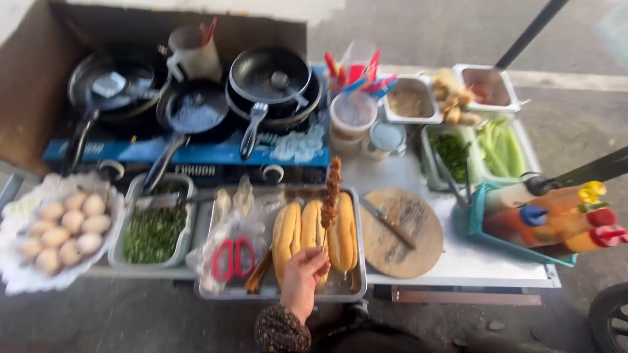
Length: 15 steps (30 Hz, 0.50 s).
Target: Preparing baguettes by grilling meat skewers and stuffing them into the bread at a street food stall.
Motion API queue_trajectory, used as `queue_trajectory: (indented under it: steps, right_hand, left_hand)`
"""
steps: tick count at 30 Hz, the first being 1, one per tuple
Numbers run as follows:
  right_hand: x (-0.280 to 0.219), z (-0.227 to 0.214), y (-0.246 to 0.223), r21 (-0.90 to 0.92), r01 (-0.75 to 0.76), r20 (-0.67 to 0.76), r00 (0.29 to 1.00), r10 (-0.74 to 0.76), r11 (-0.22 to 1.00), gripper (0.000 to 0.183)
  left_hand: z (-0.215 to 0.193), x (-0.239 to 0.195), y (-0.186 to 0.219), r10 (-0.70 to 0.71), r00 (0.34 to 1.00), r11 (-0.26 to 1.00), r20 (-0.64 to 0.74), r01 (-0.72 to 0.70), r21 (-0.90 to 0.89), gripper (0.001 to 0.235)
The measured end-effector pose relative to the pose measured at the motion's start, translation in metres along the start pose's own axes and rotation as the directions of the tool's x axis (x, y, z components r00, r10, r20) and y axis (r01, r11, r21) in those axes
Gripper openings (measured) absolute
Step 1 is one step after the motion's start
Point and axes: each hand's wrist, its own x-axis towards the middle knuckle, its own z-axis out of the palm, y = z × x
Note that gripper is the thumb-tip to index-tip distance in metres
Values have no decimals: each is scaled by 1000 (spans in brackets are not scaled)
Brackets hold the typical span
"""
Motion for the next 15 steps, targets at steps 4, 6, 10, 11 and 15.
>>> queue_trajectory:
  steps: [4, 6, 10, 11, 15]
  right_hand:
    - [32, 106, 11, 197, 48, 150, 986, -79, 979, 85]
    - [44, 204, 7, 305, 63, 206, 970, -131, 950, 90]
    - [-1, 455, -18, 230, 147, 354, 908, -223, 962, 56]
    - [-25, 503, -29, 45, 247, 444, 863, -241, 968, 27]
    - [-19, 642, -80, 105, 363, 517, 775, -363, 926, 9]
  left_hand:
    - [-21, -18, -10, 182, 983, 982, 20, -183, 38, 15]
    - [-33, -28, -10, 235, 972, 971, 15, -236, 50, 17]
    - [-65, -51, 1, 340, 929, 930, -147, -355, -97, 15]
    - [-73, -58, 7, 391, 897, 905, -204, -415, -89, 15]
    - [-102, -90, 36, 442, 855, 886, -270, -463, -14, 12]
